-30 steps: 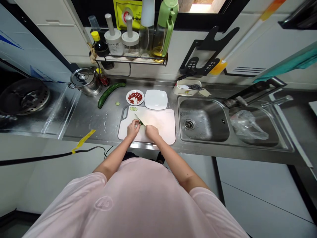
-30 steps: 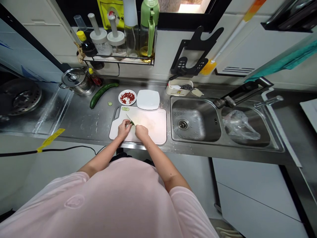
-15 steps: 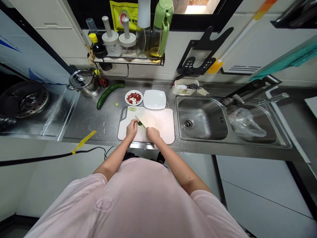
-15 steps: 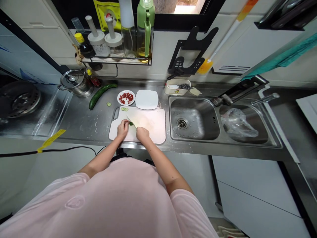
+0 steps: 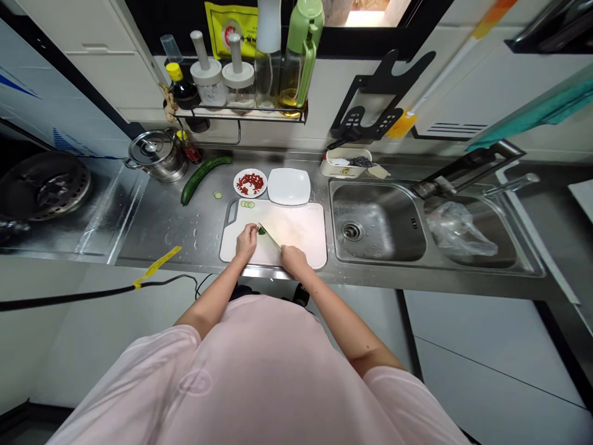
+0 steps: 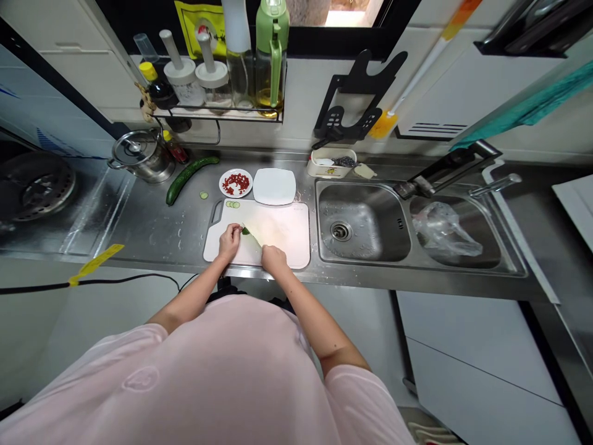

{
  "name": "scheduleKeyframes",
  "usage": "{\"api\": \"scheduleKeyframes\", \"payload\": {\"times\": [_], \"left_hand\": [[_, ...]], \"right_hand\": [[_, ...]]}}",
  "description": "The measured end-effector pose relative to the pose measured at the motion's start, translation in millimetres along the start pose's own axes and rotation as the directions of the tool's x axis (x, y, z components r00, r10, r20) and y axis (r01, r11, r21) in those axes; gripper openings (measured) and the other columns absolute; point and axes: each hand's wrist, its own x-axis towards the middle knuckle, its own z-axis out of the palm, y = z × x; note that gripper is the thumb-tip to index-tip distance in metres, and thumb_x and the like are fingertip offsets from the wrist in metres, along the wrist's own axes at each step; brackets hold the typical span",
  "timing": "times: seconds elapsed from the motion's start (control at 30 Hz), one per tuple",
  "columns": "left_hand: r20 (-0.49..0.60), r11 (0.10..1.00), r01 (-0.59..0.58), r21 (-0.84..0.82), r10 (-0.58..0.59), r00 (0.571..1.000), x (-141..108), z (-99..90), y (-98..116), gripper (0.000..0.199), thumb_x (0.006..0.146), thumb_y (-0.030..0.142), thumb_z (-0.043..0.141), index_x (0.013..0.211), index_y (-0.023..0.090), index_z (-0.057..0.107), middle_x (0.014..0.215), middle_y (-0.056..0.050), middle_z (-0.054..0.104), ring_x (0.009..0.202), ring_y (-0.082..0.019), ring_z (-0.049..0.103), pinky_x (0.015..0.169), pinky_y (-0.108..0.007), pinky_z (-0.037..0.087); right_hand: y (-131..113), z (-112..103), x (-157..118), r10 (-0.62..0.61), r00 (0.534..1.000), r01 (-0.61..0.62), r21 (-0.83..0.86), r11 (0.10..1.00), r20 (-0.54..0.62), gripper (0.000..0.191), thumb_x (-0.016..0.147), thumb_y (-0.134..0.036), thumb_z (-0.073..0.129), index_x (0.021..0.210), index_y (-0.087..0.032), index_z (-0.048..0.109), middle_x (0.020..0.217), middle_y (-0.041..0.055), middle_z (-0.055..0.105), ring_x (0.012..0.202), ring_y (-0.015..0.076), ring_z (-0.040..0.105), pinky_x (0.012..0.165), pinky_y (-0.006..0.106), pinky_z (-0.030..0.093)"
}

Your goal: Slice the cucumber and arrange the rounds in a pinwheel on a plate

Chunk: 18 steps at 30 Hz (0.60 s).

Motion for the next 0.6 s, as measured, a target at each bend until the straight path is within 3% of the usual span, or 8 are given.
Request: {"api": "scheduleKeyframes", "payload": {"times": [0.37,0.6], "left_hand": [[0.008,0.993,0.063,-0.1,-0.063,0.998,1.6,-4.2,5.2,0.02,0.091,0.027,0.04,0.107,0.021,0.051,0.098,-0.006,0.068,0.095,-0.015,0.065,0.084,-0.03,0.049],[-0.125,0.949,0.165,-0.27,-0.204,0.971,9.0,-11.3,6.6,0.03,0.089,0.033,0.044,0.115,0.019,0.045,0.098,-0.008,0.066,0.086,-0.012,0.064,0.076,-0.025,0.051]], "right_hand": [[13.7,-0.9,-17.0,0.023,1.0,-0.024,0.015,1.0,0.014,0.027,0.088,-0.02,0.039,0.104,-0.017,0.061,0.103,0.0124,0.065,0.094,0.0217,0.061,0.071,0.027,0.041],[33.6,-7.0,-35.0,0.055,0.988,-0.063,-0.047,0.997,-0.145,0.033,0.09,-0.029,0.04,0.121,-0.023,0.051,0.096,0.0082,0.066,0.088,0.0211,0.061,0.073,0.028,0.037]]}}
